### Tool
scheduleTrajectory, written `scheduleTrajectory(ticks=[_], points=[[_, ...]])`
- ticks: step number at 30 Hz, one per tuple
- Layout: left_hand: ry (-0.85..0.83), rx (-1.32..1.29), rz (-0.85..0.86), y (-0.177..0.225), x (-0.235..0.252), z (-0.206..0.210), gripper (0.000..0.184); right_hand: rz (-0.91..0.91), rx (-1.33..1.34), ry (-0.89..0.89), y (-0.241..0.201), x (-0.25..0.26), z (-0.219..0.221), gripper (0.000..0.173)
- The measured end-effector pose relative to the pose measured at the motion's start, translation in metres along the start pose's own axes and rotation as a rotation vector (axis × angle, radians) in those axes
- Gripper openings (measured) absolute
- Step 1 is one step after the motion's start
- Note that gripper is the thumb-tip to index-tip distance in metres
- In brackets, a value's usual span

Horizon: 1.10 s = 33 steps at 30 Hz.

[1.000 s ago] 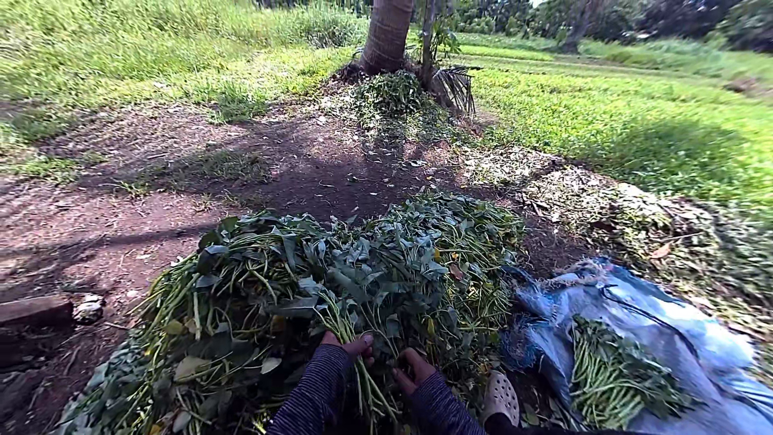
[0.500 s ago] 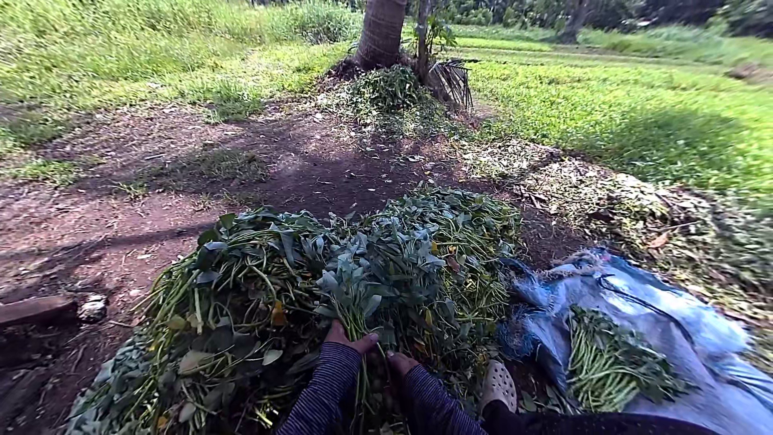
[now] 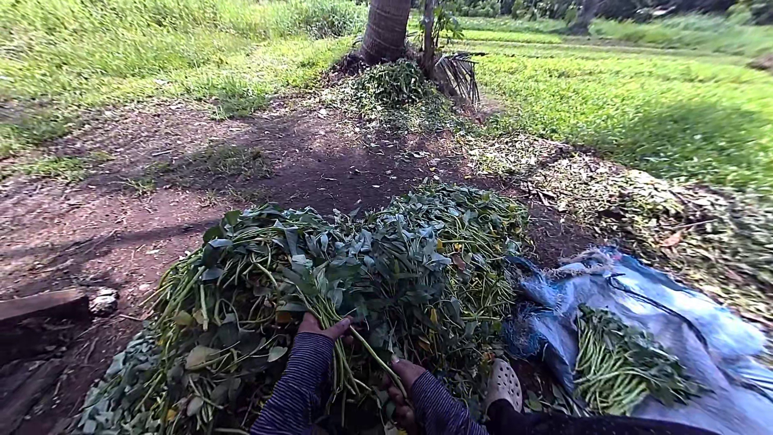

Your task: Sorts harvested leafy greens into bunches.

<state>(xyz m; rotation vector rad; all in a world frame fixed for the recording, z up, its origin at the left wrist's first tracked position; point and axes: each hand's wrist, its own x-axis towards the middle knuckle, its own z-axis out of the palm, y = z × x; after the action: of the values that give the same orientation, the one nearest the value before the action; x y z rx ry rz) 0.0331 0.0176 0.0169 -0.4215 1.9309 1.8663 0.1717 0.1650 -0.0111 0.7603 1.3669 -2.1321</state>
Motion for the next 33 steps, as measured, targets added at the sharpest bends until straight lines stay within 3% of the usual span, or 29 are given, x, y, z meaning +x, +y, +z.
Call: scheduleTrajectory(ticks=[6,9,12,16,21,28,33], points=[[0.041,0.001,-0.004,0.0,0.002,0.003,0.071,-0.125,-0.029,0.048,0.002,-0.002,0.007,0.048],[0.069,0.01,0.009,-0.002,0.008,0.0,0.072,-0.27,-0.303,0.09,0.005,-0.003,0.009,0.034],[0.136,0.015,0.011,0.002,0.013,-0.004,0.075,-0.307,-0.504,0.139,0.013,-0.003,0.006,0.036],[0.148,0.092,0.009,0.011,0.012,-0.011,0.074,-0.304,-0.58,0.083,0.023,-0.004,0.003,0.037],[0.13,0.122,0.011,0.01,0.011,-0.009,0.075,-0.303,-0.387,-0.013,0.022,0.003,-0.002,0.033],[0.101,0.089,0.007,0.011,0.004,-0.009,0.075,-0.196,-0.498,0.05,0.029,0.025,0.007,0.035],[0.243,0.013,0.107,0.021,0.009,-0.027,0.073,-0.042,-0.877,0.048,0.067,0.037,-0.017,0.033]])
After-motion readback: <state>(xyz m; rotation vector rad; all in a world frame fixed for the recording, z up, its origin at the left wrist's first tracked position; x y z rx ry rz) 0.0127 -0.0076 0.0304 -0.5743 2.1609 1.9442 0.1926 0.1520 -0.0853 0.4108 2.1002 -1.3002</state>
